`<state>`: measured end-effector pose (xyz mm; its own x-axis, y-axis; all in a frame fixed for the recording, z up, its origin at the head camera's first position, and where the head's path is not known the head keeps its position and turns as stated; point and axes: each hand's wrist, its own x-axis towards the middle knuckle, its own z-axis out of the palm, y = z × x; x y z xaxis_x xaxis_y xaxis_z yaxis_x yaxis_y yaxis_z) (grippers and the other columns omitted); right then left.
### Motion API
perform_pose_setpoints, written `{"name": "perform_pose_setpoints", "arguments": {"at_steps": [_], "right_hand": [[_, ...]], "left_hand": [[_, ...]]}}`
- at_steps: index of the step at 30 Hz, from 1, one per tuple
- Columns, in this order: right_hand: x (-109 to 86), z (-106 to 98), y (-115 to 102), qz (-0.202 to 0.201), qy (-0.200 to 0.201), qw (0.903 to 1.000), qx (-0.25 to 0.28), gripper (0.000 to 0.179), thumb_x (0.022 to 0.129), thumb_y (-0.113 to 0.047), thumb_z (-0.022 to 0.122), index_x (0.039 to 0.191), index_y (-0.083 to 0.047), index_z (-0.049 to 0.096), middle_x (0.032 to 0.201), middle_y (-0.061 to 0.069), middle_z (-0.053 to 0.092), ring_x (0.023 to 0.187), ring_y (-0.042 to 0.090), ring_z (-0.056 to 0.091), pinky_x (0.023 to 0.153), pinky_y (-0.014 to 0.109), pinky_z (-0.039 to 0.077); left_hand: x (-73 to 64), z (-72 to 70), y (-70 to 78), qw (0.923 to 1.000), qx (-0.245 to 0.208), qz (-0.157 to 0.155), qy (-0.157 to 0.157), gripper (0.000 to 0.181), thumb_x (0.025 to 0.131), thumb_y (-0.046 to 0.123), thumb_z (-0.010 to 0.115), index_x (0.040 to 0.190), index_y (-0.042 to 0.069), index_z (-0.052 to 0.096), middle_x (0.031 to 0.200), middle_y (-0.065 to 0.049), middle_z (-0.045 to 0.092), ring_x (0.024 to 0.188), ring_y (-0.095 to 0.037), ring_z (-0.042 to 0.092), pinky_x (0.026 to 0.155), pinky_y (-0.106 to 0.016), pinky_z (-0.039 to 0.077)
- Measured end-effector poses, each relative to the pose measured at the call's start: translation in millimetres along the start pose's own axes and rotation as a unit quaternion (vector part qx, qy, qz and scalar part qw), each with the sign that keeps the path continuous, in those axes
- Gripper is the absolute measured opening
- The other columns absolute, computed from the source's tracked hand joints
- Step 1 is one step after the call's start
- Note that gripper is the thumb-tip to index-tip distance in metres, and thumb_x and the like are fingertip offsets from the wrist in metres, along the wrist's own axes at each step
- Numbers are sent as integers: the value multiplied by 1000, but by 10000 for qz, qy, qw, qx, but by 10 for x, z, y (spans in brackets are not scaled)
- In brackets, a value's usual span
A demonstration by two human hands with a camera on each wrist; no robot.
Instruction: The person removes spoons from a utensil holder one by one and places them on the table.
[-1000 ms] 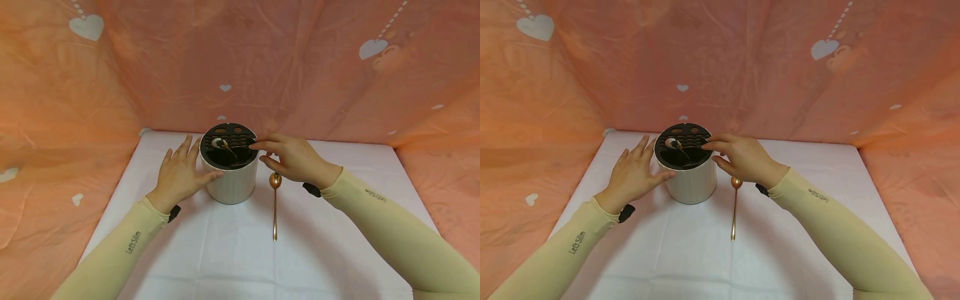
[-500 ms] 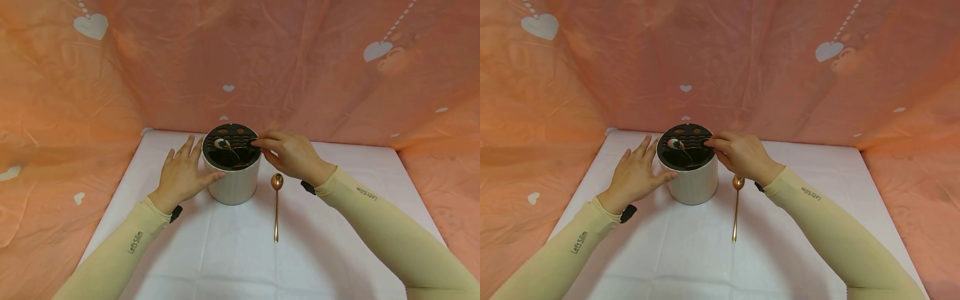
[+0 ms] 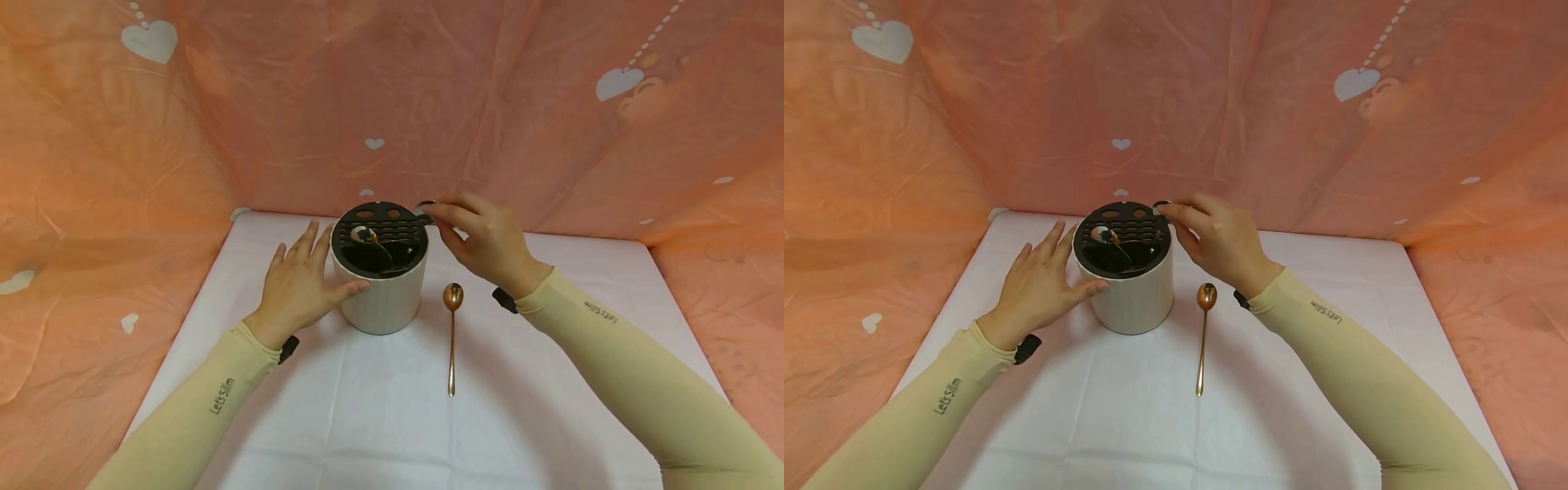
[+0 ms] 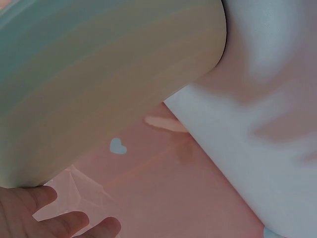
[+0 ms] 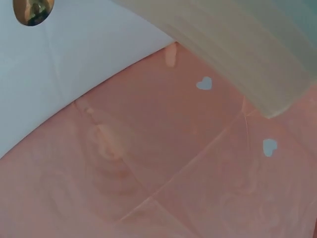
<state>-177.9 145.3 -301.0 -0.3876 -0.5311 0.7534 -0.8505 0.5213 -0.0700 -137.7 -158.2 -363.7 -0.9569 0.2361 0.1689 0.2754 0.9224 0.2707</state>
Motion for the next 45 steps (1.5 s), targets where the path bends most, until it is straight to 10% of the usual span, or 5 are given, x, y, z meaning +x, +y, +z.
{"name": "perform_pose_setpoints", "arguments": {"at_steps": [24,36,45], "right_hand": [[225,-511,76,1293,2200,9629,878,26,82,15,69,101,0,78,97,10,70,73,9,64,61,12,50],[177,-797,-45,2164,2160,9446,1190,24,84,14,64,103,6,76,96,5,69,72,9,62,61,14,49],[-230,-820,307,2984,1435,9334,1383,25,86,9,66,110,5,75,96,1,68,72,11,61,59,15,49]], "left_hand": [[-3,-1,13,10000,1,-2,-2,120,75,92,42,159,9,22,163,-20,17,139,-44,35,113,-64,15],[-3,4,11,10000,-36,6,34,119,75,92,43,160,10,23,163,-20,17,137,-47,38,113,-64,15],[-9,1,13,10000,-43,26,41,118,76,91,44,160,11,22,163,-20,16,139,-45,35,113,-64,15]]}}
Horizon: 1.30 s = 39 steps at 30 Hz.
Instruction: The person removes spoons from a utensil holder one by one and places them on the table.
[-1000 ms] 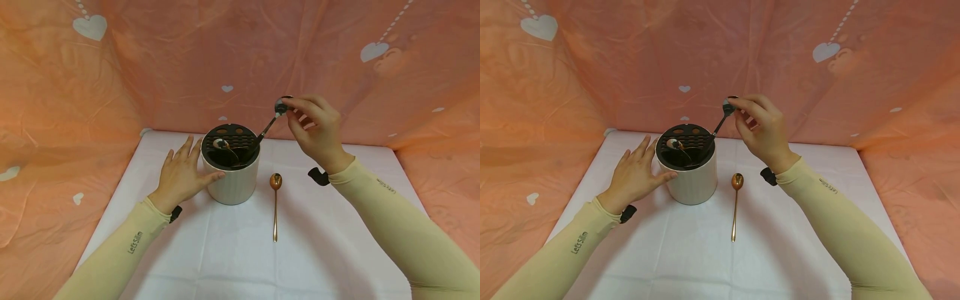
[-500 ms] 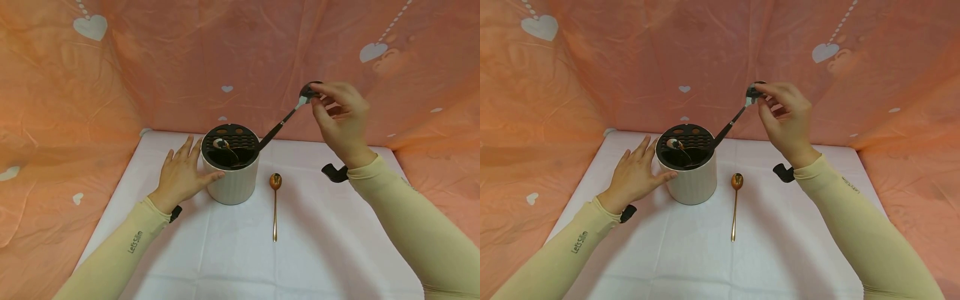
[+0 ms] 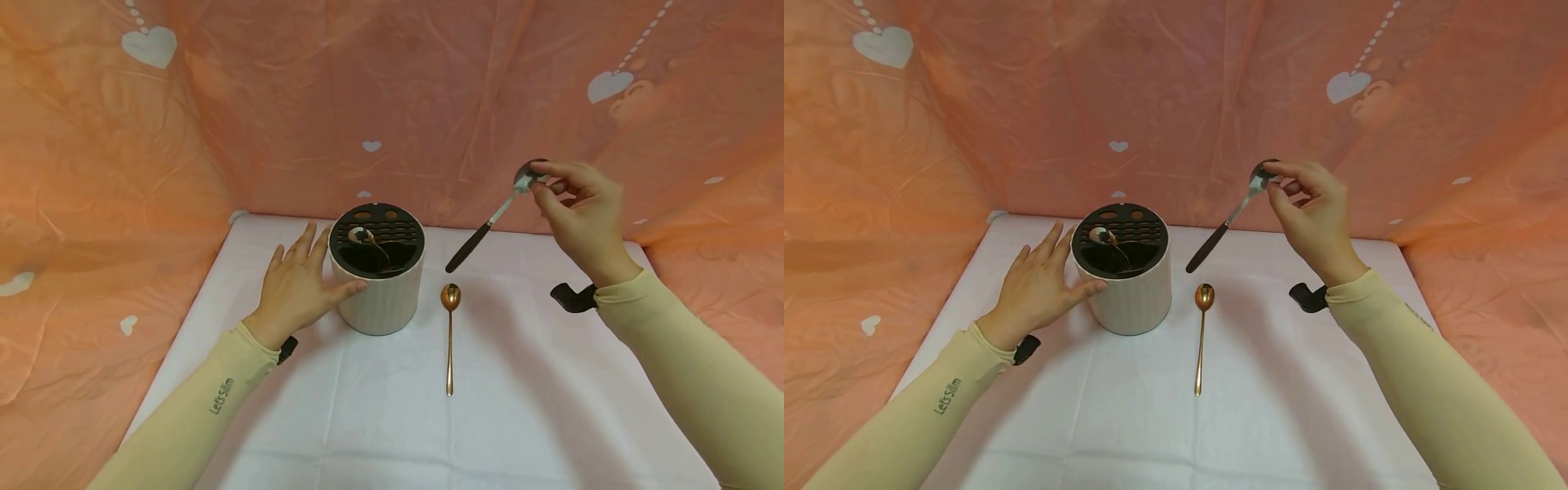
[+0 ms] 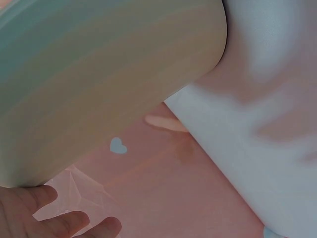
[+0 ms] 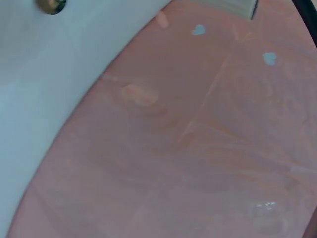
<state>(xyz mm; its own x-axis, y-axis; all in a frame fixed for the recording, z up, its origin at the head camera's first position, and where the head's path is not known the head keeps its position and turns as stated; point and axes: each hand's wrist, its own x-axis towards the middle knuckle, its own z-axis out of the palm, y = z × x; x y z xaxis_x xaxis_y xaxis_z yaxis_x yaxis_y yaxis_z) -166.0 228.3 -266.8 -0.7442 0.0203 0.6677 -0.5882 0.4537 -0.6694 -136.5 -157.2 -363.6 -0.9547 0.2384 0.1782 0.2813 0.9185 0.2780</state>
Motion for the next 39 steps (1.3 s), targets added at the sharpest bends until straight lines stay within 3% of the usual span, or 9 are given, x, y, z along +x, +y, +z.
{"name": "perform_pose_setpoints", "arguments": {"at_steps": [4,11,22,27,34,39], "right_hand": [[-83,-49,124,494,-409,9976,-259,26,87,4,69,111,-1,76,93,-1,68,73,12,62,60,15,50],[-259,-97,249,638,-1327,9875,-561,29,87,11,65,113,1,74,90,8,66,70,15,59,57,14,47],[-468,-114,558,1043,-2101,9682,-872,24,88,-2,74,109,-13,78,97,3,72,72,12,63,46,23,43],[-545,-98,630,966,-2594,9563,-947,25,89,-2,72,110,-13,78,98,2,72,72,13,63,48,23,45],[-649,-54,736,1298,-3055,9372,-1072,22,91,-9,71,109,-20,78,93,-2,72,75,14,63,51,24,45],[-709,-9,803,1271,-3217,9321,-1079,23,90,-7,72,108,-20,78,94,-3,72,75,16,63,51,25,45]], "left_hand": [[-5,-5,1,10000,36,21,16,118,76,91,44,160,11,21,163,-20,16,137,-46,37,113,-64,15],[-7,-8,1,9999,68,66,70,117,77,90,44,159,10,23,163,-20,16,136,-47,38,112,-65,16],[-9,-5,4,9999,67,32,71,118,76,91,45,159,10,24,163,-19,17,133,-49,41,113,-63,16],[-15,-11,7,9999,72,41,59,117,77,90,46,159,10,23,163,-20,17,139,-44,37,113,-64,16],[-12,-7,3,10000,63,27,45,118,76,90,45,159,10,24,163,-20,17,141,-41,33,113,-64,16],[-12,-8,7,10000,49,49,62,117,76,90,46,159,10,24,163,-20,18,142,-40,33,113,-64,16]]}}
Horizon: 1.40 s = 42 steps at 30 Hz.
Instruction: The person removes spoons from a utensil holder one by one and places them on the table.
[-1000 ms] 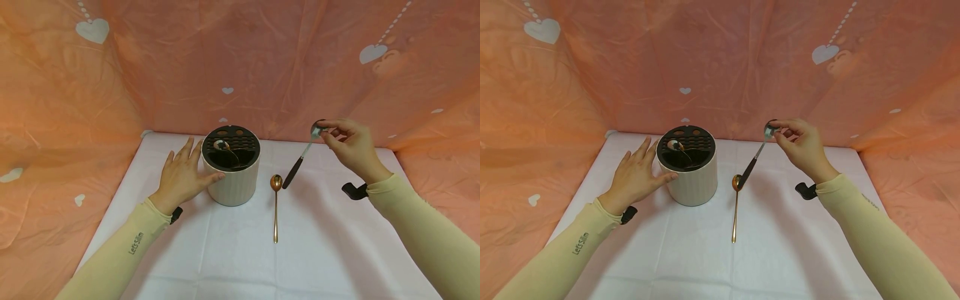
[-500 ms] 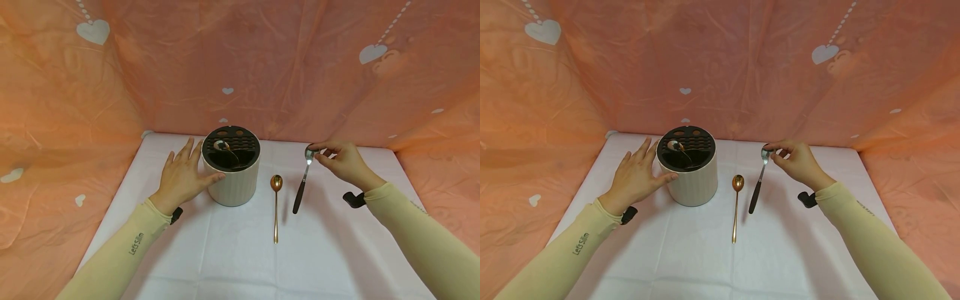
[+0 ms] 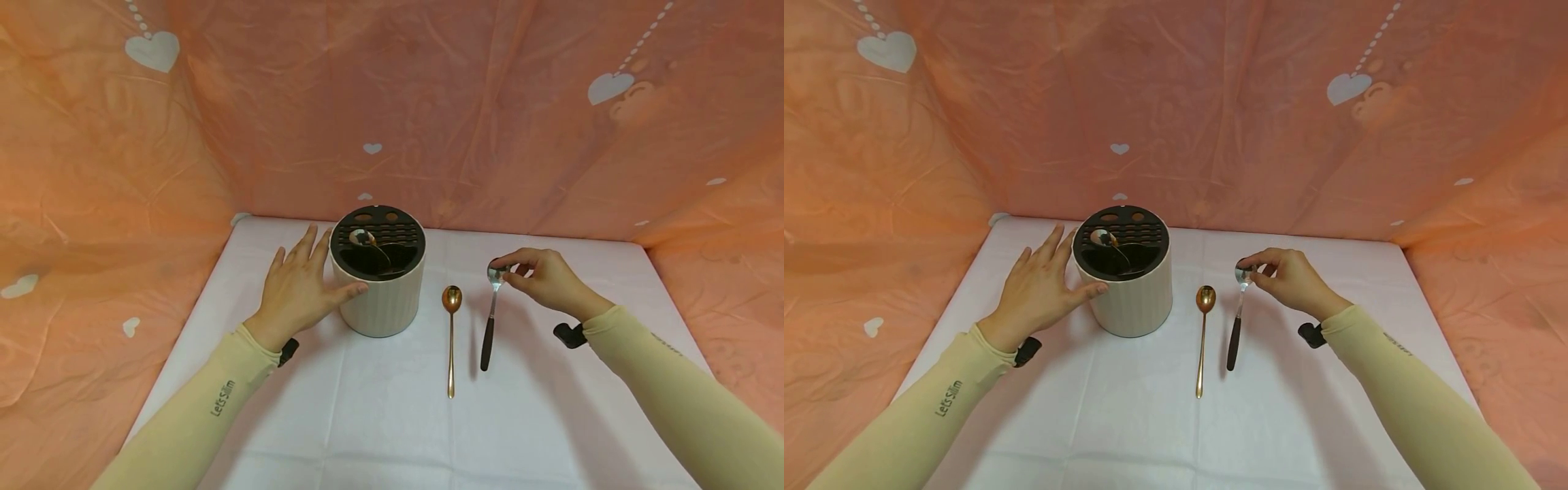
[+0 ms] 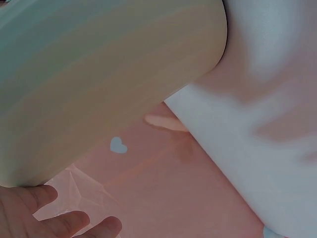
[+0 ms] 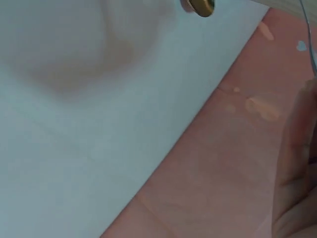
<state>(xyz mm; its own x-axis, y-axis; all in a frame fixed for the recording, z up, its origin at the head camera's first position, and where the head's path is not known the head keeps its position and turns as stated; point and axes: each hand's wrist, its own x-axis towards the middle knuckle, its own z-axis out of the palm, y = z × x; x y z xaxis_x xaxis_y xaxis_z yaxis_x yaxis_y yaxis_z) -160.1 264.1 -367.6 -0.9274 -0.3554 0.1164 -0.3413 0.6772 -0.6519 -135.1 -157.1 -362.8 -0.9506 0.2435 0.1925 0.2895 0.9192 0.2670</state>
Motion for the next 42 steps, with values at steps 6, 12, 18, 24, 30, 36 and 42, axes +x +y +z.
{"name": "perform_pose_setpoints", "arguments": {"at_steps": [6,12,18,24,30,36,42], "right_hand": [[3,71,44,77,-199,9998,-6,23,90,-7,72,109,-20,78,90,-2,72,73,17,60,48,26,42],[16,145,88,67,-490,9988,16,25,88,-3,72,108,-17,78,87,1,71,73,19,59,49,26,43],[17,206,130,31,-803,9968,34,27,87,1,71,110,-13,77,93,0,72,75,20,58,53,27,46],[35,265,188,128,-1009,9948,33,26,88,-1,70,109,-14,77,96,-2,73,74,20,56,54,27,46],[57,349,279,330,-1195,9923,34,26,88,-2,70,109,-16,78,94,-4,72,68,19,54,53,26,44],[70,420,322,373,-1293,9909,6,27,89,0,68,109,-14,78,96,-2,72,69,18,54,57,27,45],[98,464,355,326,-1413,9894,45,30,88,5,65,108,-13,78,98,0,72,72,18,55,61,30,47]], "left_hand": [[-3,-6,7,10000,6,-12,-17,116,77,89,47,159,10,24,163,-20,17,142,-40,32,113,-64,16],[0,-7,9,10000,21,-36,-31,116,77,88,48,159,10,23,163,-19,18,143,-39,32,113,-64,17],[-3,-5,8,10000,33,-26,-19,116,77,89,48,159,10,24,163,-20,18,143,-39,32,113,-63,17],[0,-1,6,10000,36,-45,-37,118,76,90,45,160,10,23,163,-20,18,143,-39,32,113,-63,16],[-1,0,8,10000,33,-53,-46,117,76,89,46,160,11,23,162,-20,18,141,-41,34,113,-64,16],[-5,-4,13,9999,42,-65,-82,116,77,89,47,160,11,23,163,-20,17,143,-39,32,113,-64,16],[-6,-14,10,9999,24,-81,-109,118,76,91,45,159,10,23,163,-19,17,143,-39,31,113,-64,15]]}}
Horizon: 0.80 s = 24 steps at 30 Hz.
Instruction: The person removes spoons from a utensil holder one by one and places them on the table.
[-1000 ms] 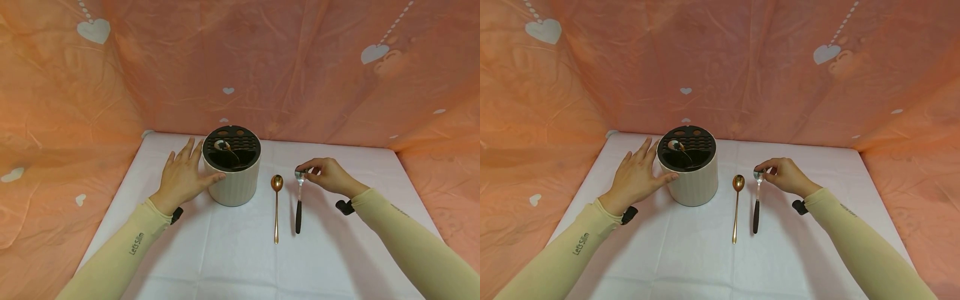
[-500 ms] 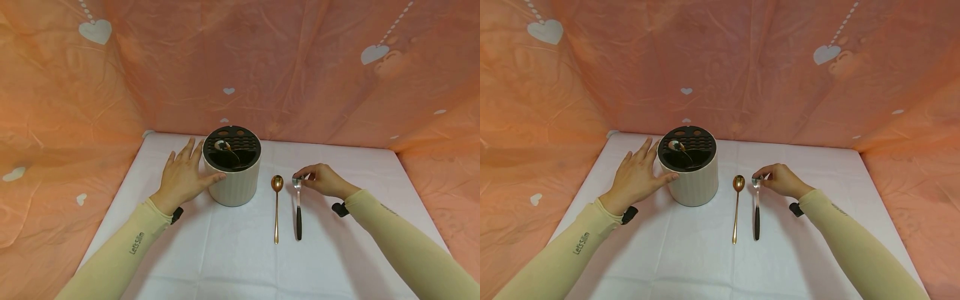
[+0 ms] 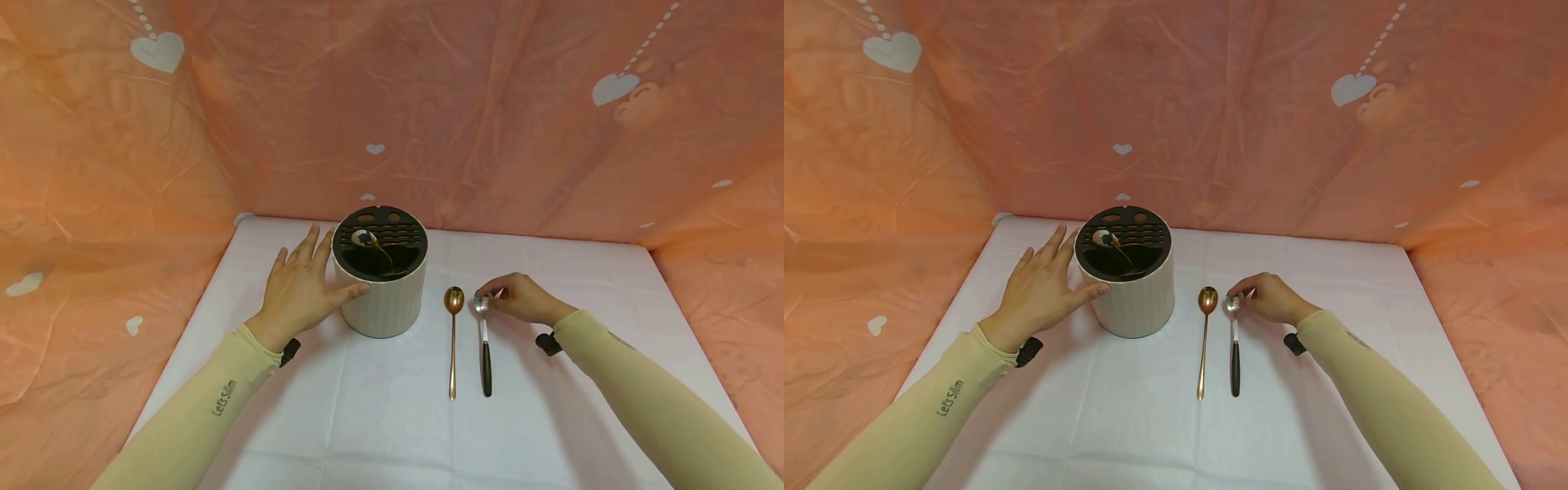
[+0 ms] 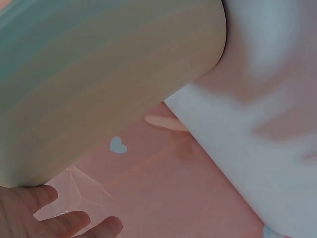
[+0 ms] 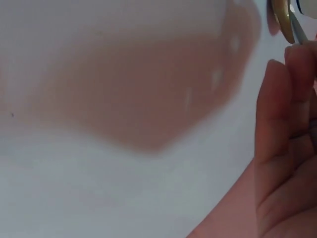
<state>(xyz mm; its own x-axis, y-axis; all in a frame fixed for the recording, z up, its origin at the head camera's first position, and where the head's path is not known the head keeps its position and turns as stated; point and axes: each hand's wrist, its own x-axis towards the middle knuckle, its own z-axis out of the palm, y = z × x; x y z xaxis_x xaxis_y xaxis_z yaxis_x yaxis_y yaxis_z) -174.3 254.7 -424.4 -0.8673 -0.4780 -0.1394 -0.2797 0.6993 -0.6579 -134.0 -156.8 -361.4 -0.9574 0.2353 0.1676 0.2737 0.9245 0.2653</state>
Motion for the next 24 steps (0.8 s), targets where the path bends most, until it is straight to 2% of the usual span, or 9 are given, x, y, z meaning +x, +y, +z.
{"name": "perform_pose_setpoints", "arguments": {"at_steps": [10,15,24], "right_hand": [[45,89,106,125,-139,9996,221,40,83,11,57,108,-12,78,96,1,70,73,20,52,58,28,45],[64,120,147,222,-182,9992,271,42,82,11,56,110,-11,77,94,1,70,74,20,54,59,28,47],[107,156,158,210,-137,9994,223,40,83,9,54,111,-10,77,93,1,70,76,19,55,61,29,48]], "left_hand": [[-2,3,-3,10000,-21,2,36,118,76,90,45,160,11,23,163,-20,18,140,-44,35,114,-63,15],[-1,6,-3,10000,-5,-1,34,118,76,90,46,160,11,23,163,-19,17,143,-39,32,114,-63,16],[0,11,-6,10000,31,21,66,116,77,89,47,160,11,23,163,-20,17,140,-42,35,113,-63,17]]}}
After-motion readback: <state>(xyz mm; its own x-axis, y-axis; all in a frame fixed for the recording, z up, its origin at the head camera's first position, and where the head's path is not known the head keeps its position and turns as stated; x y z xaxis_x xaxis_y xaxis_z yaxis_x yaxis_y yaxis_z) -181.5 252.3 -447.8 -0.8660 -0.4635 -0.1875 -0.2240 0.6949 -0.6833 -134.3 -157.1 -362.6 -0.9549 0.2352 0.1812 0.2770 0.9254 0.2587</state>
